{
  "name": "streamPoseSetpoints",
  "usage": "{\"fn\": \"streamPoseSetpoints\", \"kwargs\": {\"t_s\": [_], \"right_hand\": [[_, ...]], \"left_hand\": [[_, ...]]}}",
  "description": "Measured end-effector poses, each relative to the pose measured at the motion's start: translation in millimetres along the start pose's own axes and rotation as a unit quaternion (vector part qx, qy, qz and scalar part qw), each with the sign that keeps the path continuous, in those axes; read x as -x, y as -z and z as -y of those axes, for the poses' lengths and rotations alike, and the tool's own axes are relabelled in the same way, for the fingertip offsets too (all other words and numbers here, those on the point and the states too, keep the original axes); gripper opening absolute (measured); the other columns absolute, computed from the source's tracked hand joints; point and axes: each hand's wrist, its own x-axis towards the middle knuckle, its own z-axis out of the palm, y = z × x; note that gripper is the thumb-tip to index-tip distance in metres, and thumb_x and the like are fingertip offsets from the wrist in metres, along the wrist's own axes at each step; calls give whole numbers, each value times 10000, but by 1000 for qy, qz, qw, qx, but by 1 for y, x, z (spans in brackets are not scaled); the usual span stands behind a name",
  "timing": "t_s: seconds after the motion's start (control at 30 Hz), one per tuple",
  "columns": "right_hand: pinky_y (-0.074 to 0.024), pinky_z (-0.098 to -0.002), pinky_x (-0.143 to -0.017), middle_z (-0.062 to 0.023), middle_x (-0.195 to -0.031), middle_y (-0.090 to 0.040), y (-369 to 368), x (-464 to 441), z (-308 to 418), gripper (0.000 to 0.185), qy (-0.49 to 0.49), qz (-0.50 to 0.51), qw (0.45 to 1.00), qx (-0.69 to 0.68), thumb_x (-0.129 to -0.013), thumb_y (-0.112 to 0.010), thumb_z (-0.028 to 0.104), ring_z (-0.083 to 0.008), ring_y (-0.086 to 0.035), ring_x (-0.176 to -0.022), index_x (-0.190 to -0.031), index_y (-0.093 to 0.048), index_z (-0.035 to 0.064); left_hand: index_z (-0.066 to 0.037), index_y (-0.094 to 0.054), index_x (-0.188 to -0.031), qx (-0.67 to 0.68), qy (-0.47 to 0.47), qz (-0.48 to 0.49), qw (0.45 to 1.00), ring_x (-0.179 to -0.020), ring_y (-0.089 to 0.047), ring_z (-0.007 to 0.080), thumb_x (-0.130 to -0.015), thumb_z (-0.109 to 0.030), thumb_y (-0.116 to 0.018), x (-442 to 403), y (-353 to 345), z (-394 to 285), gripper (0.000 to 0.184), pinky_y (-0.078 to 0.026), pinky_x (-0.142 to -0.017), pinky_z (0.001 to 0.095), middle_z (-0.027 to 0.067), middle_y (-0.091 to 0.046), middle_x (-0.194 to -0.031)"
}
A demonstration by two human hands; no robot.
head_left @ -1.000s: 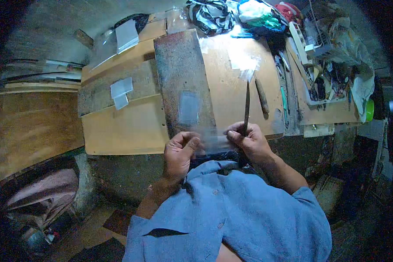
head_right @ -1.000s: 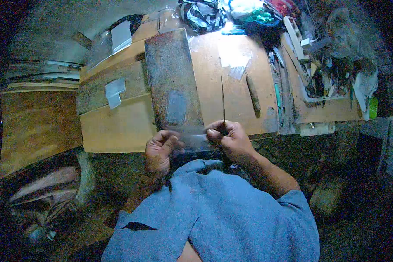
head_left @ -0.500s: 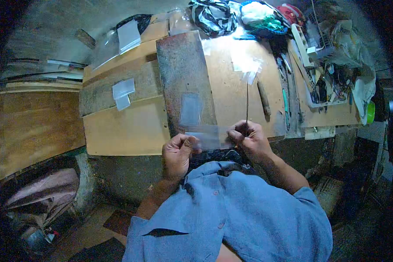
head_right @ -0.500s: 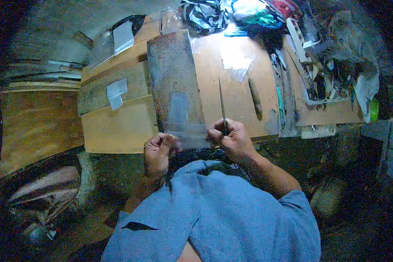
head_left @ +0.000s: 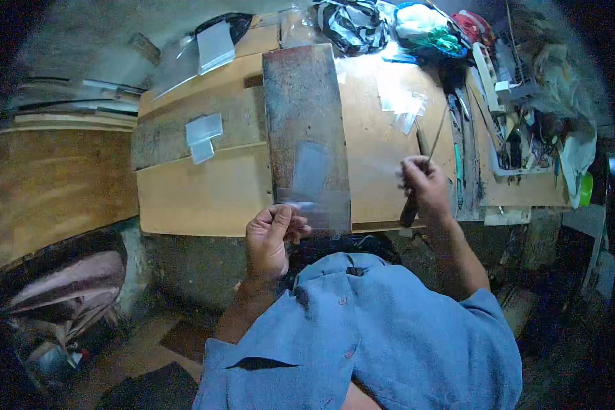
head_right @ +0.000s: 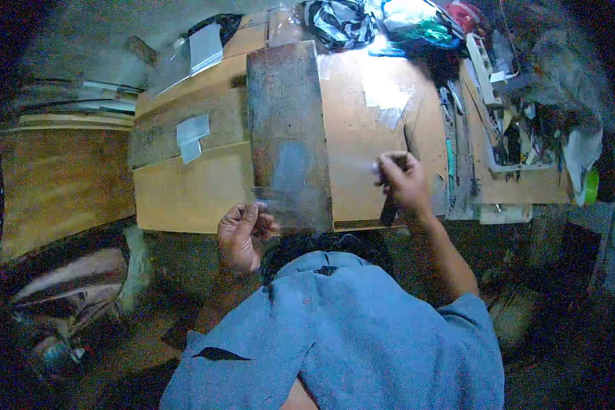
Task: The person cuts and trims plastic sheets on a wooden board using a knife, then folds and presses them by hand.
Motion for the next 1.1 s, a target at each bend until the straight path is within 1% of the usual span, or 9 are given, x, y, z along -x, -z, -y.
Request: {"fn": "streamPoseSetpoints", "kwargs": {"t_s": [0.17,0.23,0.4,0.47,0.53,0.6,0.8,0.97,1.1], "right_hand": [[-418,-240,-463,-41,-718,-592,19,-68,-21,254,17,-87,996,20,-849,-625,246,-107,-555,-558,-915,-577,5],[-417,-247,-453,-49,-724,-602,23,-92,-23,253,17,-121,991,56,-854,-616,248,-113,-555,-549,-886,-584,-1],[-438,-269,-449,-35,-633,-584,43,-140,-46,310,28,-94,995,30,-855,-612,280,-131,-555,-509,-894,-601,-28],[-365,-220,-460,-39,-728,-604,35,-133,-34,359,34,-210,967,143,-856,-615,273,-86,-512,-536,-1044,-594,-33],[-363,-218,-464,-49,-740,-601,42,-136,-40,391,86,-211,963,146,-852,-622,277,-77,-502,-539,-1071,-588,-44],[-365,-216,-467,-41,-736,-588,50,-131,-42,396,270,-289,826,402,-850,-629,279,-69,-491,-544,-1079,-585,-41],[-357,-185,-424,-46,-766,-611,13,-50,4,372,22,-62,997,47,-882,-587,301,-56,-489,-495,-1117,-562,14],[-449,-243,-561,-78,-886,-645,-26,38,12,486,-81,252,959,-102,-882,-507,467,-132,-579,-673,-999,-612,8],[-446,-226,-609,-50,-818,-622,-53,74,27,259,-179,266,936,-144,-850,-615,252,-114,-560,-687,-959,-611,18]], "left_hand": [[-32,-609,-916,20,20,-2,1000,-633,-626,127,-907,-231,-568,9,5,0,203,-436,-532,210,56,-654,-755],[-36,-605,-945,22,20,8,1000,-619,-628,162,-872,-182,-606,12,8,2,163,-517,-566,274,83,-654,-737],[-29,-606,-973,12,-6,24,1000,-634,-626,165,-857,-142,-620,21,6,-6,163,-505,-572,266,90,-662,-762],[-27,-607,-976,3,-20,32,999,-643,-626,166,-852,-125,-624,23,7,-7,159,-501,-579,262,92,-665,-771],[-6,-613,-995,15,-27,33,999,-744,-632,140,-886,-117,-582,26,9,-6,158,-446,-605,234,83,-671,-827],[-3,-619,-975,-25,-57,43,997,-789,-632,151,-876,-92,-589,26,11,-8,136,-464,-654,250,86,-671,-842],[7,-630,-911,-25,-154,119,980,-956,-609,201,-823,30,-609,23,6,-14,94,-460,-877,312,130,-651,-959],[7,-630,-889,-46,-193,182,963,-1023,-581,211,-809,76,-598,21,1,-20,111,-437,-925,319,153,-623,-1041],[2,-643,-877,-74,-167,193,964,-1046,-566,201,-805,87,-591,19,2,-13,123,-432,-929,310,149,-600,-1099]]}}
